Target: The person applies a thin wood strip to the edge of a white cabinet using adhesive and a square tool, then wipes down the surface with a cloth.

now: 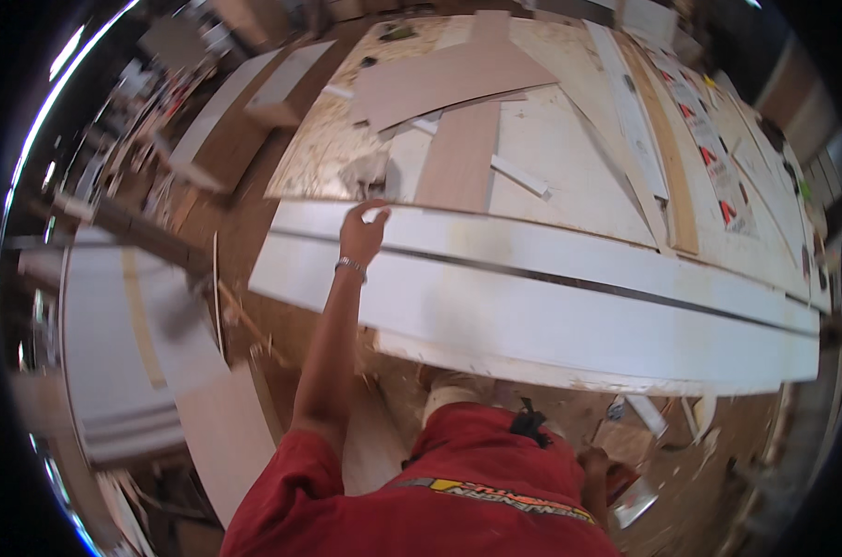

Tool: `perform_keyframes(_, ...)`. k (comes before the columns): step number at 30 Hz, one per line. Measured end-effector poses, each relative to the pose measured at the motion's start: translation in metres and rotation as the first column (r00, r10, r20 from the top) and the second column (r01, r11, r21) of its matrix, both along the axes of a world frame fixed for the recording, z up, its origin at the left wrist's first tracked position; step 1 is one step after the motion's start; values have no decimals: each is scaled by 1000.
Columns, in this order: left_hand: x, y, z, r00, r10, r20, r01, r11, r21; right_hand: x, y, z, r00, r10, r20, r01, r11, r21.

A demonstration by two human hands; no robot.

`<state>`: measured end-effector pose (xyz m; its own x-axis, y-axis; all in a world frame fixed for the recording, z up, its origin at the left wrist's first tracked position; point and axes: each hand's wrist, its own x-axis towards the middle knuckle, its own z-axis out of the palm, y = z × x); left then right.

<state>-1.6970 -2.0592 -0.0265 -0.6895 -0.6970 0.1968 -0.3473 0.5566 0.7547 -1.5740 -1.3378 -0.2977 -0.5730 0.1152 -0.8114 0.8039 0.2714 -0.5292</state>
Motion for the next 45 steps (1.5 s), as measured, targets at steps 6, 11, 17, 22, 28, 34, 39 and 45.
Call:
perform_keyframes(6,-145,-195,-105,883,343,320,-230,911,-343,144,-101,45,984,-28,176,9,994,107)
perform_keyframes(11,-182,-227,-124,967,101,234,-134,982,130,197,-190,93,948,-240,207,208,964,166)
perform_keyframes(17,-218,-260,-64,927,-131,352,285,855,-433,253,-242,107,859,-491,147,464,867,183)
perform_keyframes(22,-262,-232,3,912,-368,-181,286,887,-364,300,-216,62,806,-592,-3,592,805,37)
perform_keyframes(28,-153,221,100,609,-706,-360,792,519,321,282,-147,70,635,-768,-87,766,640,-60)
perform_keyframes(34,129,593,50,-213,-924,-319,406,-381,831,289,-13,227,238,-842,-484,614,516,-597)
perform_keyframes(39,284,788,77,-554,-755,-351,-41,-397,917,382,92,332,24,-743,-669,777,435,-455)
perform_keyframes(45,371,994,66,-934,-357,-21,186,-533,826,517,235,303,-455,-713,-534,861,-199,-468)
